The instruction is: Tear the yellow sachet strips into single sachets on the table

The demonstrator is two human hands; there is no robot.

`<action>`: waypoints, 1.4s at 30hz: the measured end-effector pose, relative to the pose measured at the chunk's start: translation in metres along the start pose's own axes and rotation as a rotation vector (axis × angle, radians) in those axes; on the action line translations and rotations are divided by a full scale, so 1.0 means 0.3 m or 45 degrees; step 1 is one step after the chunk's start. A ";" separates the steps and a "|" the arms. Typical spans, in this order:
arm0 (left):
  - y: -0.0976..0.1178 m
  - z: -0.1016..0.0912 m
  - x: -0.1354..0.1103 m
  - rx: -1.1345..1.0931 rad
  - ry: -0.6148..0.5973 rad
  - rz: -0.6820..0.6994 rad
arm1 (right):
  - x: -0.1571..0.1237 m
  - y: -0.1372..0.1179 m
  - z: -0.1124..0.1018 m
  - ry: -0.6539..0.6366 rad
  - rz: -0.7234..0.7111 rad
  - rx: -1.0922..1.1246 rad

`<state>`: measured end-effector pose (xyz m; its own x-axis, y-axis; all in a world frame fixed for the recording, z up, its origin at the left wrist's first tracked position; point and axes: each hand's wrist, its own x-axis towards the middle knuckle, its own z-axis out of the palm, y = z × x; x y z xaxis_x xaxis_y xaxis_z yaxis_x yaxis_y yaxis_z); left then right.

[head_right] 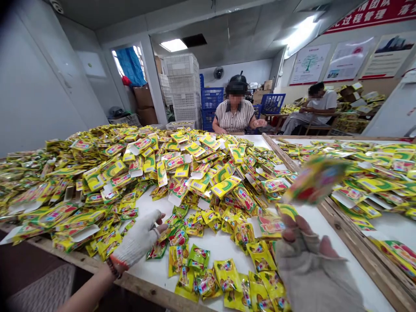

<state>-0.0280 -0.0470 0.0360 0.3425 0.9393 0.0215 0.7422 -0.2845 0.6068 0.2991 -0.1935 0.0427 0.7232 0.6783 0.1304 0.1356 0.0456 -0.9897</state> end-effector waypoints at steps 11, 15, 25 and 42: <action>-0.106 -0.009 0.008 0.135 0.025 -0.034 | -0.182 0.006 0.606 -0.866 -0.228 -1.020; -0.143 -0.020 -0.014 -0.272 0.144 -0.141 | -0.167 0.064 0.645 -0.890 -0.267 -1.070; -0.104 0.060 -0.013 -1.030 0.171 -0.346 | -0.187 0.053 0.649 -0.944 -0.326 -1.031; 0.089 0.165 -0.053 -1.484 0.001 -0.339 | -0.097 0.058 0.535 -0.862 0.159 -0.276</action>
<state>0.0149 -0.0790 0.0126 0.2567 0.9425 -0.2140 -0.1795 0.2641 0.9476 0.1716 -0.0948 0.0123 0.1734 0.9778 -0.1173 0.2614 -0.1605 -0.9518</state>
